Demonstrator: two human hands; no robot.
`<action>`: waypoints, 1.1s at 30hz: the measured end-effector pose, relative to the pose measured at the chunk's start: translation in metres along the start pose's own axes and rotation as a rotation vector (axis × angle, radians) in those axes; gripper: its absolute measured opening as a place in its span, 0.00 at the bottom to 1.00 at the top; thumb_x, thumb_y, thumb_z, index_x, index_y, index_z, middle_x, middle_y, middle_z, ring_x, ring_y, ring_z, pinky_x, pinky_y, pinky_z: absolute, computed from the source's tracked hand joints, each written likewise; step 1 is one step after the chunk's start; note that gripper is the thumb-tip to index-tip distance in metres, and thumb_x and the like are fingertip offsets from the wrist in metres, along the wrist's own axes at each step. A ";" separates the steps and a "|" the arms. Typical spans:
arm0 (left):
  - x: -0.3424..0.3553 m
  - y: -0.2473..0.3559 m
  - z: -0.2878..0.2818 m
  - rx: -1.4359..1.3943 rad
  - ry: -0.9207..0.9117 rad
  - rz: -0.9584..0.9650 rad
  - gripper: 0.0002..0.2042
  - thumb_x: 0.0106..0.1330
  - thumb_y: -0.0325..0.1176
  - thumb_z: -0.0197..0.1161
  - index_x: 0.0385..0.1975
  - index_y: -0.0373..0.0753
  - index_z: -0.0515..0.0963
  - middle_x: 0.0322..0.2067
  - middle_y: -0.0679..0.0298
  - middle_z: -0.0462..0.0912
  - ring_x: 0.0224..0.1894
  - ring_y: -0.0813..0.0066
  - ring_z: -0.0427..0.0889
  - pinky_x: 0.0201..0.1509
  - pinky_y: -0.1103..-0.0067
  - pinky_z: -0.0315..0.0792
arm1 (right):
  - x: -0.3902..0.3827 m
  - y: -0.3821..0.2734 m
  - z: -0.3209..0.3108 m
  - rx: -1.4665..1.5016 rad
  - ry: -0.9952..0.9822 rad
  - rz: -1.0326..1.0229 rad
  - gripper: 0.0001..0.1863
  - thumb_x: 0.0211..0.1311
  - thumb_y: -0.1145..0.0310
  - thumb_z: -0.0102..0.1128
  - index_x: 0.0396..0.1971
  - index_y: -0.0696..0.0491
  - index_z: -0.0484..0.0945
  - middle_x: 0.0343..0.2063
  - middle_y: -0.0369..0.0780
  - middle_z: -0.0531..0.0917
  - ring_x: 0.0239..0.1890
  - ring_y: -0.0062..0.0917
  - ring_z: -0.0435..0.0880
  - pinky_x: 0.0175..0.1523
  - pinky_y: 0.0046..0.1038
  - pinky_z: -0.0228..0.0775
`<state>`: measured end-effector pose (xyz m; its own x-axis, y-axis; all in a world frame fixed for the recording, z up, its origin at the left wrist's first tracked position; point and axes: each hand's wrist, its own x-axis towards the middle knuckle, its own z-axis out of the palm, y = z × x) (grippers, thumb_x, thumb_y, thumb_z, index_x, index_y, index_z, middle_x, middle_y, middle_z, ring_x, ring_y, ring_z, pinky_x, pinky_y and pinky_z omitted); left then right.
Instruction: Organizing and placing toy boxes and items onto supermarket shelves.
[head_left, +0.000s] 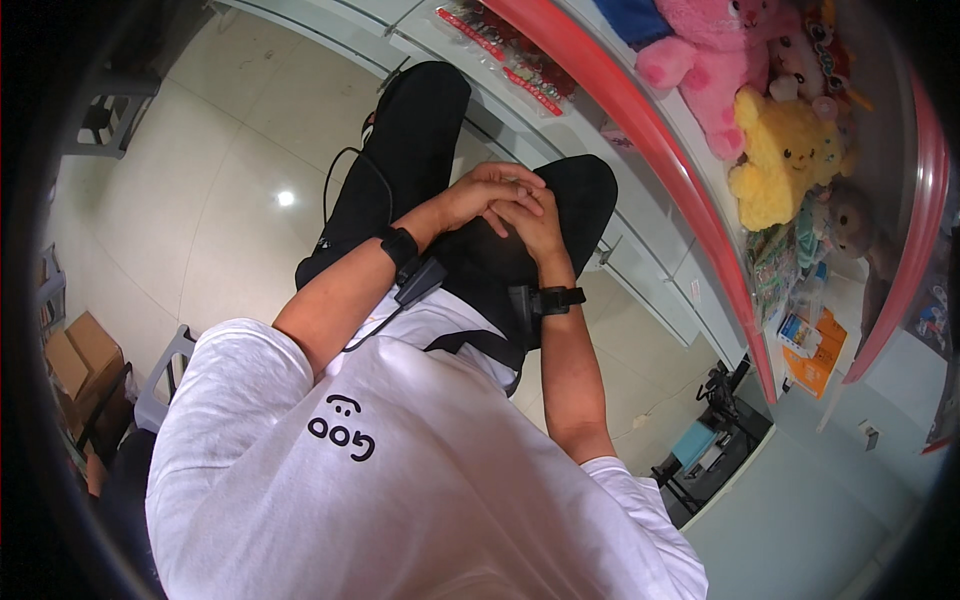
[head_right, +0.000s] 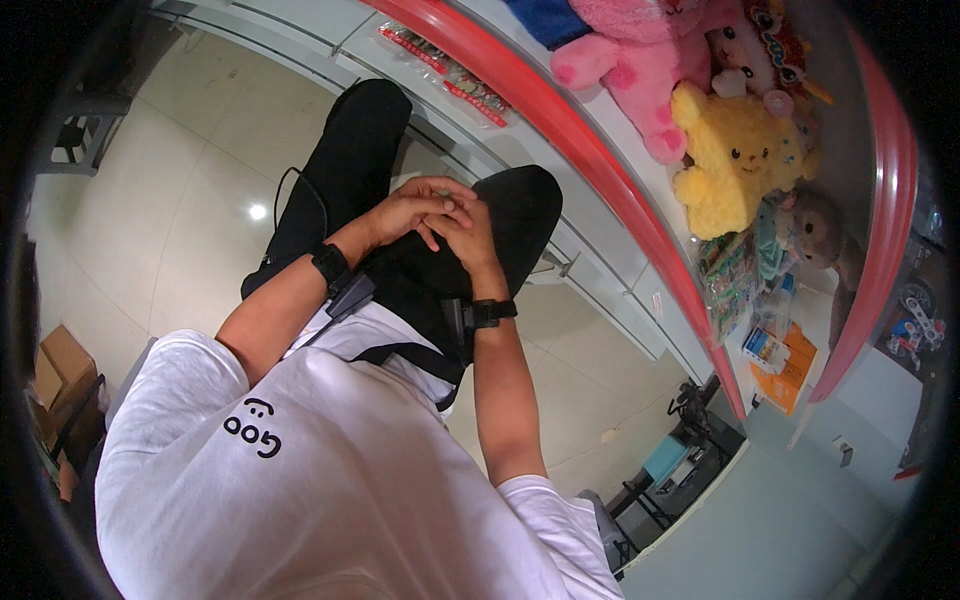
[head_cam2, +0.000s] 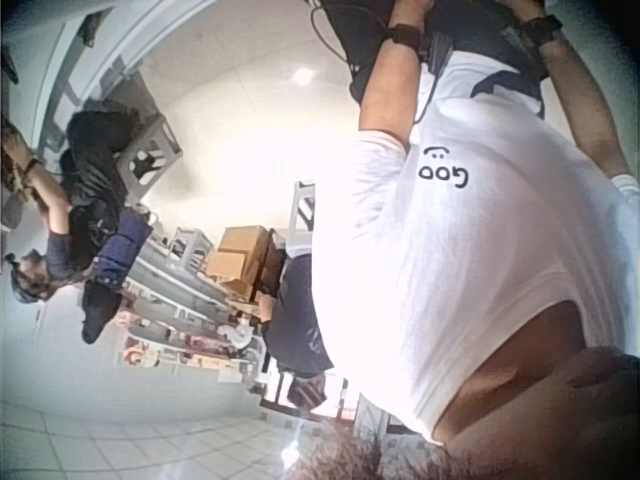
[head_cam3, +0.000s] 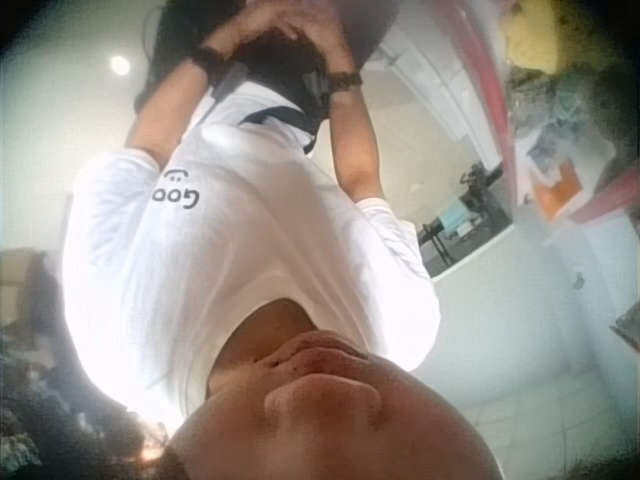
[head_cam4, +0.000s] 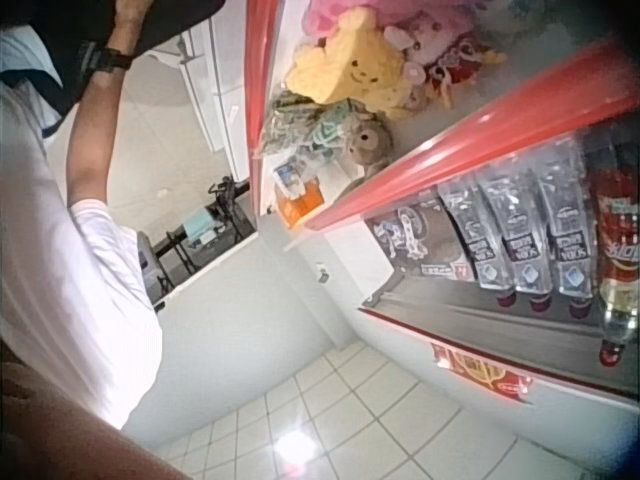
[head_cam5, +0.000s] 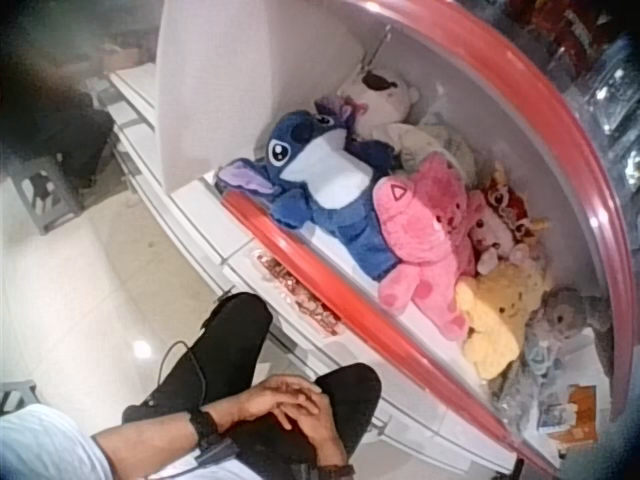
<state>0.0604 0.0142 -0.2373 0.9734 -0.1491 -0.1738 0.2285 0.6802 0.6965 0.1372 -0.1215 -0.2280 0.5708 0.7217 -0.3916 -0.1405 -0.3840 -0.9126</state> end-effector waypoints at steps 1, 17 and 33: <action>0.000 0.000 0.001 0.000 0.001 0.000 0.18 0.65 0.33 0.52 0.53 0.34 0.69 0.41 0.53 0.80 0.42 0.70 0.82 0.27 0.80 0.80 | -0.001 -0.003 0.001 0.023 -0.008 -0.057 0.09 0.51 0.79 0.60 0.35 0.61 0.77 0.30 0.36 0.80 0.33 0.18 0.78 0.38 0.18 0.70; 0.000 -0.002 0.002 0.009 -0.030 0.055 0.18 0.66 0.35 0.52 0.54 0.35 0.68 0.40 0.50 0.80 0.38 0.71 0.83 0.26 0.80 0.81 | -0.001 -0.009 0.001 0.138 -0.060 -0.147 0.12 0.51 0.80 0.60 0.38 0.61 0.75 0.30 0.37 0.81 0.32 0.22 0.80 0.38 0.21 0.73; 0.000 -0.002 0.003 -0.074 -0.018 0.005 0.20 0.65 0.34 0.52 0.55 0.33 0.67 0.42 0.51 0.79 0.44 0.70 0.81 0.24 0.81 0.80 | 0.000 0.001 -0.003 0.195 -0.091 -0.007 0.13 0.50 0.80 0.61 0.38 0.60 0.75 0.30 0.37 0.81 0.33 0.18 0.79 0.38 0.20 0.73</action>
<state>0.0595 0.0111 -0.2367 0.9748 -0.1582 -0.1573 0.2227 0.7318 0.6441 0.1394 -0.1235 -0.2287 0.4979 0.7766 -0.3861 -0.2962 -0.2662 -0.9173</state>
